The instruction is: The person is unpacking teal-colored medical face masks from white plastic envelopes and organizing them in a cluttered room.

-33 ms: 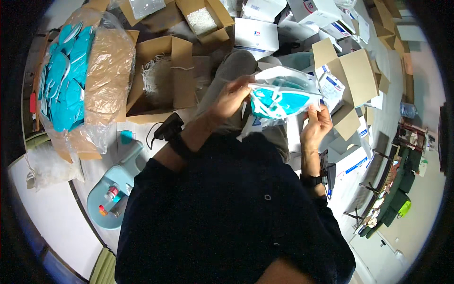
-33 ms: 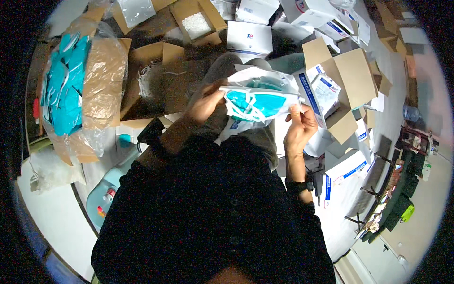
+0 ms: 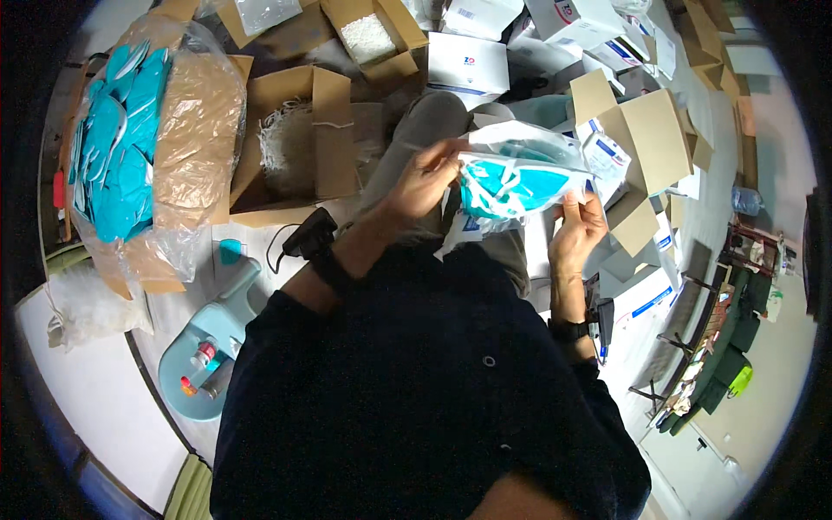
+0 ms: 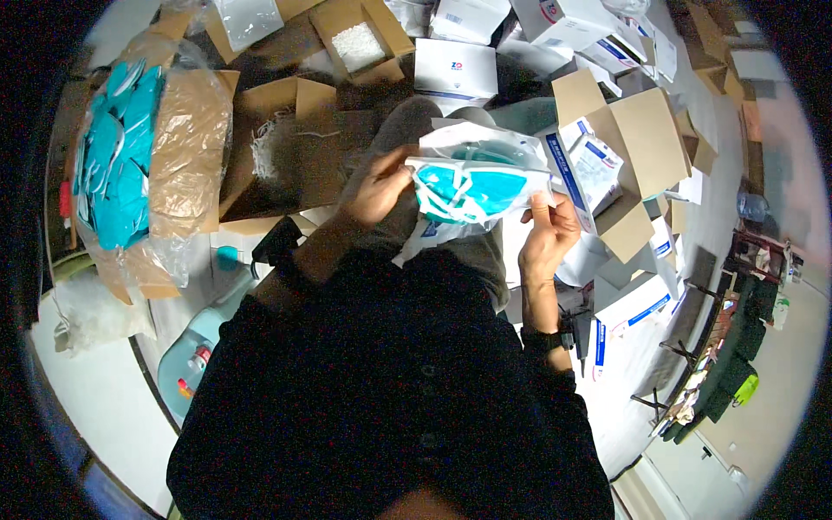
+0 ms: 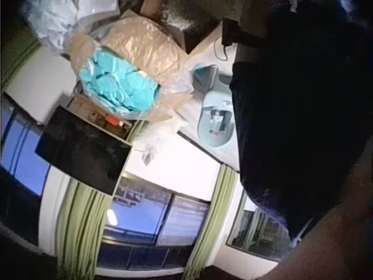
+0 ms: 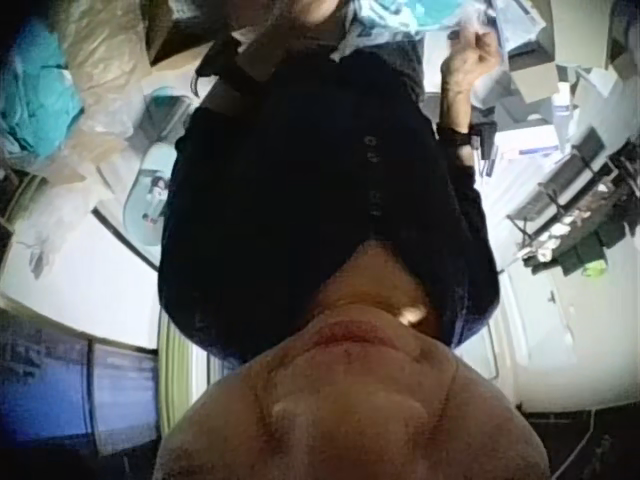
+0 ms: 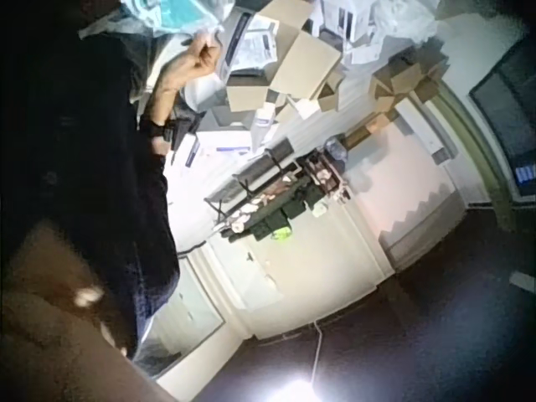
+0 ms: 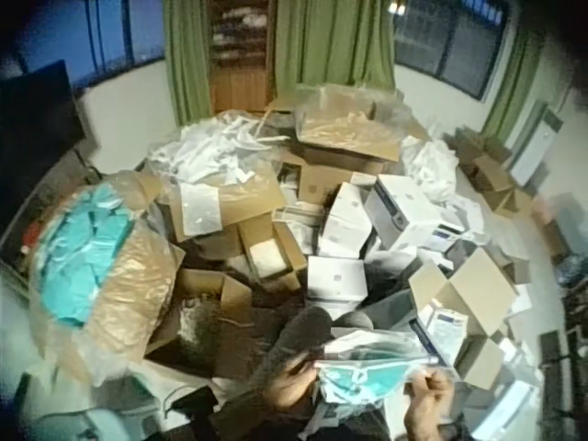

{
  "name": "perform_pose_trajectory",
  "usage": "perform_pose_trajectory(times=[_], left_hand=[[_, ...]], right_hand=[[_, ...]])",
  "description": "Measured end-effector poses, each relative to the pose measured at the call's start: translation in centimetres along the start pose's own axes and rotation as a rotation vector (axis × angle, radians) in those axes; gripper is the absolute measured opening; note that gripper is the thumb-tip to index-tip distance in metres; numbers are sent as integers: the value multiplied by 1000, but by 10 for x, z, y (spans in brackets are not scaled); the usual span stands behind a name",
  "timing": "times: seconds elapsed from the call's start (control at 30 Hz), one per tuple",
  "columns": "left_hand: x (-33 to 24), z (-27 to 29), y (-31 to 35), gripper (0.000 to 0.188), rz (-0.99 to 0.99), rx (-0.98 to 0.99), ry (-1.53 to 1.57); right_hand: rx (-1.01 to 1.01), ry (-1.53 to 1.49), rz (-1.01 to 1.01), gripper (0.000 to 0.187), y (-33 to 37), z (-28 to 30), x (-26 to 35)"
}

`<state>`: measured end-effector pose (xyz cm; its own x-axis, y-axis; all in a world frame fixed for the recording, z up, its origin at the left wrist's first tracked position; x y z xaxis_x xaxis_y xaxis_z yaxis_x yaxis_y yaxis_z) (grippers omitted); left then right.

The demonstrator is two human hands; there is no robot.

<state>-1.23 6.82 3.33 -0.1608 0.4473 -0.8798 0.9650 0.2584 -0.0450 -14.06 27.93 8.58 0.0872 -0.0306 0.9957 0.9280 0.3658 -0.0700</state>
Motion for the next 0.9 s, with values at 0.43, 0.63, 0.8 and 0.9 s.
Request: perform_pose_trajectory(times=[0.43, 0.63, 0.8, 0.9], left_hand=[[-74, -57, 1, 45, -405, -368, -1014], [-69, -60, -2, 37, -315, -330, -1048], [-64, -59, -5, 28, -405, -215, -1040], [-58, -53, -3, 19, -386, -268, -663]], right_hand=[[-4, -641, -389, 27, 19, 23, -91], [168, -726, -416, 32, 23, 7, -73], [38, -618, -510, 32, 30, 17, -95], [138, -676, -374, 30, 18, 16, -82]])
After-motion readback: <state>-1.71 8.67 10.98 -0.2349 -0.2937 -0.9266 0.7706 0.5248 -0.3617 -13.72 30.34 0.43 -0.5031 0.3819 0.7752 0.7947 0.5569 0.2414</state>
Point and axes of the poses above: each hand's wrist, its own y-axis away from the middle knuckle, its own z-axis out of the back of the hand, x = y × z, the point moved 4 cm from there along -y, towards the middle knuckle, and after that the axes turned 6 degrees about x, right-handed, at the moved point
